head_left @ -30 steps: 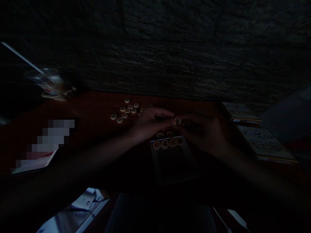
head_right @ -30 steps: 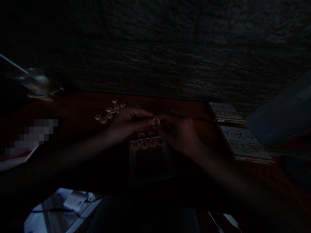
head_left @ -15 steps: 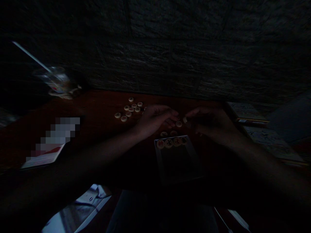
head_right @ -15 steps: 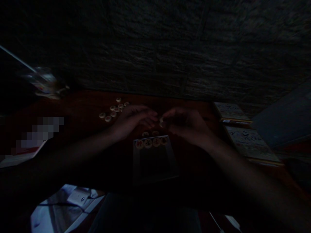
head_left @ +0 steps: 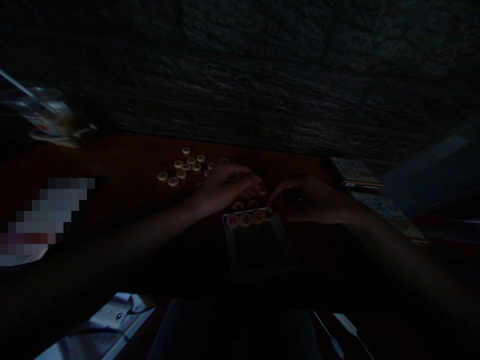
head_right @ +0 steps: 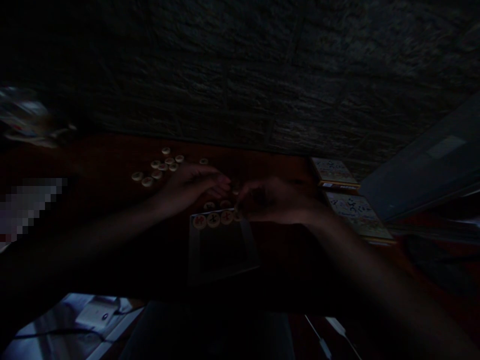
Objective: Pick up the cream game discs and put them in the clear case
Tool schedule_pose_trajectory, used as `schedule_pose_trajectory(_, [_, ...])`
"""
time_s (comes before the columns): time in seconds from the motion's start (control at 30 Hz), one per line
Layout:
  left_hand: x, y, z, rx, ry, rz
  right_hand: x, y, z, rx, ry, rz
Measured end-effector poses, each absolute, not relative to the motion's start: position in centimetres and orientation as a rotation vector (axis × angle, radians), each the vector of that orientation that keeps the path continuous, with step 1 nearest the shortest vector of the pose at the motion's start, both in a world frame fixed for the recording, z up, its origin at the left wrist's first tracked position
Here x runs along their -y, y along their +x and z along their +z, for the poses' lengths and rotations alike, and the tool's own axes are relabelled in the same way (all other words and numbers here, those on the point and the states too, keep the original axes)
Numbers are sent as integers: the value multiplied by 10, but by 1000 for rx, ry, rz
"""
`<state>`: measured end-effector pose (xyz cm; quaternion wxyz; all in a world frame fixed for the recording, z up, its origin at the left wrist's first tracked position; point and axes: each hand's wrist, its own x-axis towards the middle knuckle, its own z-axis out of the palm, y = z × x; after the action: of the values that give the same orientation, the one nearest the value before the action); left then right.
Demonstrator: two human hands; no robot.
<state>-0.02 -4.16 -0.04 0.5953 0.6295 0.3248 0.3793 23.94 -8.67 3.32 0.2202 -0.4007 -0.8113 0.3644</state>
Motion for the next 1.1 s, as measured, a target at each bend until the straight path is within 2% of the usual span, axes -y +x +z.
schedule_pose_trajectory(0.37, [44,1,1,-783,1451,865,88,238,28,2363,-1142,883])
schedule_pose_trajectory(0.9, [43,0,5,-831,1506,859,88,238,30,2282,-1183,966])
schedule_pose_trajectory(1.1, [33,-10,15,-981,1570,1129,71,244,14,1875,-1311,583])
